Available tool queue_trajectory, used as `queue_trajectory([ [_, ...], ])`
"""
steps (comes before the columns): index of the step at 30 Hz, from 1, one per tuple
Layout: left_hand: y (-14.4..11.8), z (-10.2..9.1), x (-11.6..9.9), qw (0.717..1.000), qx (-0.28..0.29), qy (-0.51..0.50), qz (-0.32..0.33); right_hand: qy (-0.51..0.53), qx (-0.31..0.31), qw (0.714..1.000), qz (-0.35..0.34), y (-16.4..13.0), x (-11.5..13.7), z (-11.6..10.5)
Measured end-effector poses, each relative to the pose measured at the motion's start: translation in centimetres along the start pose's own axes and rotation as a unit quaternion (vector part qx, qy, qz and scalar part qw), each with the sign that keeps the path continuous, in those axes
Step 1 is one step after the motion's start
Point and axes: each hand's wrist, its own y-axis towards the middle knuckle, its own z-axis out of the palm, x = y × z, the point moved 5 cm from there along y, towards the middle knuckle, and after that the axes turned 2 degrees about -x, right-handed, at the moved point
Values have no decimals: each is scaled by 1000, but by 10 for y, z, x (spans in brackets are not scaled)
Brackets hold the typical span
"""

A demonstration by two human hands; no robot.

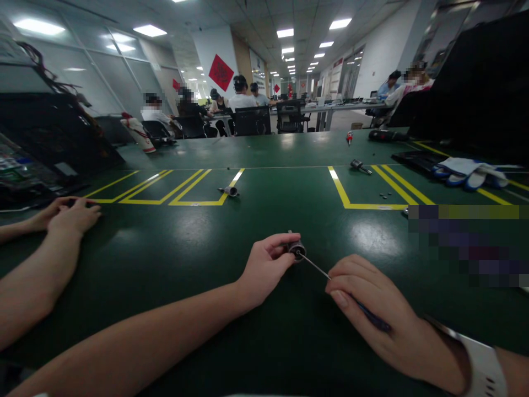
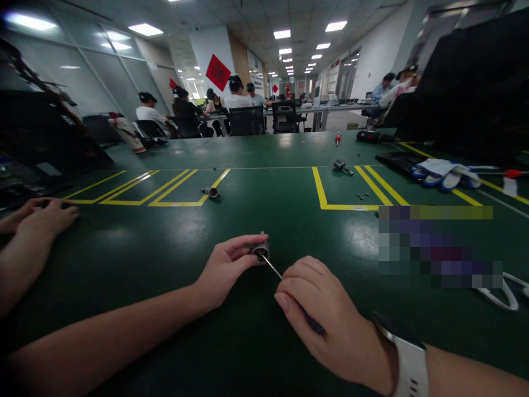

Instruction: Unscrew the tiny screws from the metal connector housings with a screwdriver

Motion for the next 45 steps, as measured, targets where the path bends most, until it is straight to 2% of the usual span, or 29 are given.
queue_trajectory([
  [11, -1, 0, -3, 999, 12, 33, 41, -32, 14, 999, -2, 3, 0, 3],
  [16, -1, -2, -4, 997, -1, 52, 54, -43, 19, 999, -13, 2, 1, 5],
  [27, -1, -1, -6, 995, -5, 67, 70, -121, 19, 992, -44, 1, 7, 7],
  [32, -1, 0, -6, 994, -2, 74, 76, -118, 36, 992, -33, 1, 6, 9],
  [45, 0, -1, -5, 997, -5, 49, 55, -91, 9, 995, -50, 0, 10, 4],
])
